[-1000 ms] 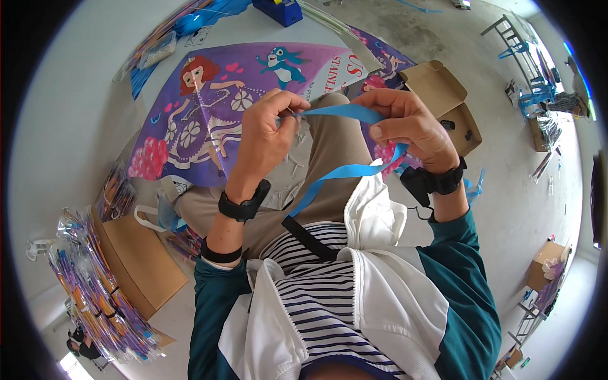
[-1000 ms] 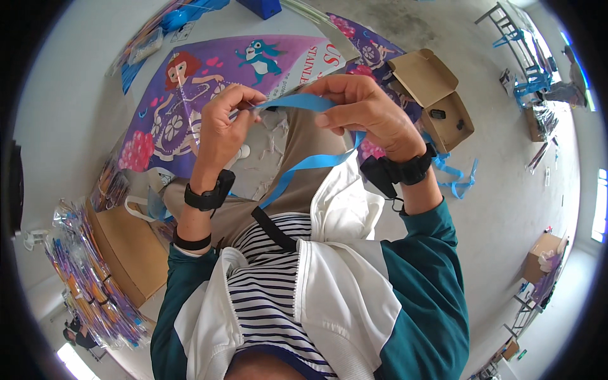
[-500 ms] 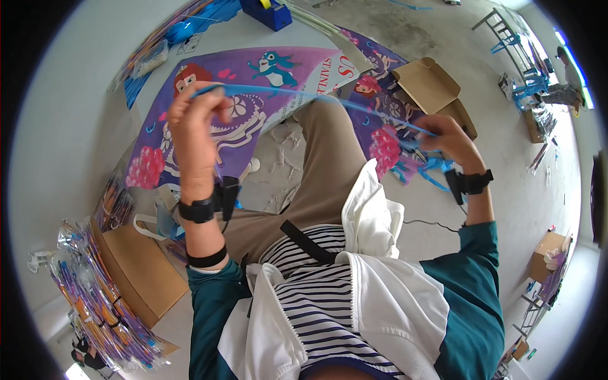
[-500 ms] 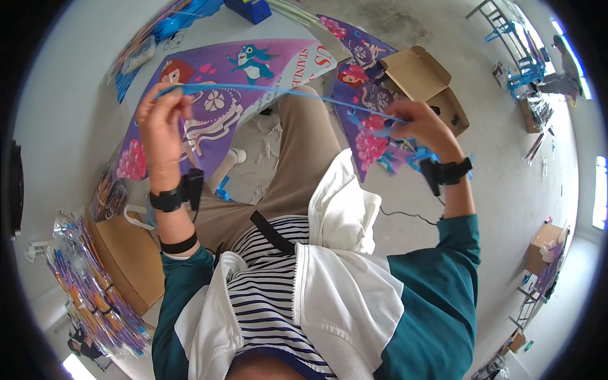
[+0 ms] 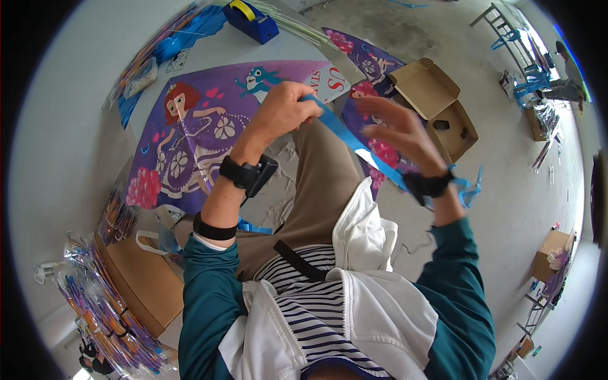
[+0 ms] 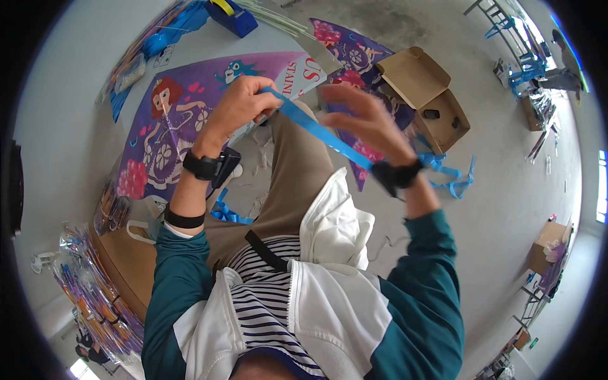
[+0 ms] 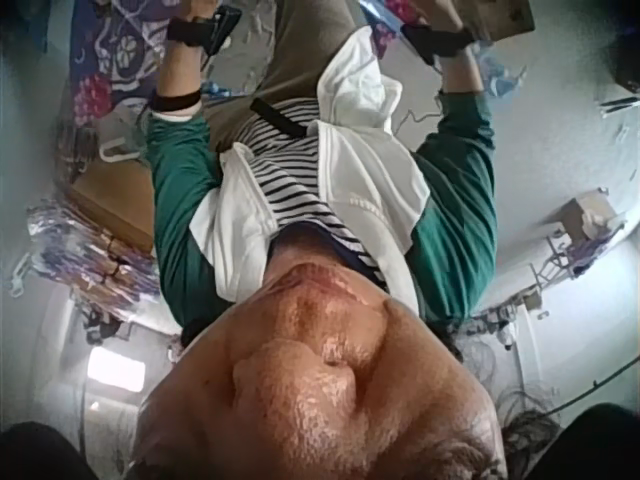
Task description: Assembling a kite by attaching sticks and tape to the sail material.
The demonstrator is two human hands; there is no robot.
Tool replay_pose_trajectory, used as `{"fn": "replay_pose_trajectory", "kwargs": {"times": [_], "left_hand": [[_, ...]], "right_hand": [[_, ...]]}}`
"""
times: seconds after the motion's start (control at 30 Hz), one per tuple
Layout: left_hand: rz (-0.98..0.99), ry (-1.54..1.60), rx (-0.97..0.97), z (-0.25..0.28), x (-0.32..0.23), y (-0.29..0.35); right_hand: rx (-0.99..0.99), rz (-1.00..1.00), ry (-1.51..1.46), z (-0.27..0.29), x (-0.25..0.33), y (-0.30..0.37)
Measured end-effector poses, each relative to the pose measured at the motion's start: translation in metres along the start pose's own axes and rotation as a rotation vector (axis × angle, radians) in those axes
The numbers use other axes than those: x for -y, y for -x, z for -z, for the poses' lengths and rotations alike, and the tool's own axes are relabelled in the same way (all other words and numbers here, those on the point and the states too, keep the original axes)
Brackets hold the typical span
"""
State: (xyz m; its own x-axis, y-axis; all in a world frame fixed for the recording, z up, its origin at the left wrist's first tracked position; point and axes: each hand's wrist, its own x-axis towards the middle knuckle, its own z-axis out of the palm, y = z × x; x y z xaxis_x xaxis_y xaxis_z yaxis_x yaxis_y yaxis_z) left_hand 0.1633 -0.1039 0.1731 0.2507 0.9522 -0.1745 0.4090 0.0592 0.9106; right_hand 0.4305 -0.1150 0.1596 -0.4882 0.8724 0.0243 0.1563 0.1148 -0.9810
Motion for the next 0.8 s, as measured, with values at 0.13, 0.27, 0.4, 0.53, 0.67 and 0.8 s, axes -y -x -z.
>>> {"fn": "replay_pose_trajectory", "kwargs": {"times": [0.13,0.27,0.4,0.53,0.67,0.8], "left_hand": [[0.073,0.052,0.028,-0.002,0.012,-0.028],[0.092,0.165,-0.077,0.004,0.046,-0.049],[-0.010,-0.062,-0.418,-0.005,0.088,-0.064],[-0.179,-0.376,-0.403,-0.029,0.108,-0.068],[-0.292,-0.581,-0.366,-0.048,0.124,-0.081],[-0.359,-0.712,-0.386,-0.063,0.127,-0.094]], "right_hand": [[-0.027,-0.112,-0.191,-0.043,-0.047,-0.049],[-0.201,-0.307,-0.388,-0.055,-0.065,-0.075],[-0.296,-0.411,-0.508,-0.047,-0.104,-0.113],[-0.342,-0.548,-0.384,-0.044,-0.129,-0.145],[-0.431,-0.680,-0.378,-0.045,-0.142,-0.157],[-0.439,-0.717,-0.347,-0.043,-0.151,-0.158]]}}
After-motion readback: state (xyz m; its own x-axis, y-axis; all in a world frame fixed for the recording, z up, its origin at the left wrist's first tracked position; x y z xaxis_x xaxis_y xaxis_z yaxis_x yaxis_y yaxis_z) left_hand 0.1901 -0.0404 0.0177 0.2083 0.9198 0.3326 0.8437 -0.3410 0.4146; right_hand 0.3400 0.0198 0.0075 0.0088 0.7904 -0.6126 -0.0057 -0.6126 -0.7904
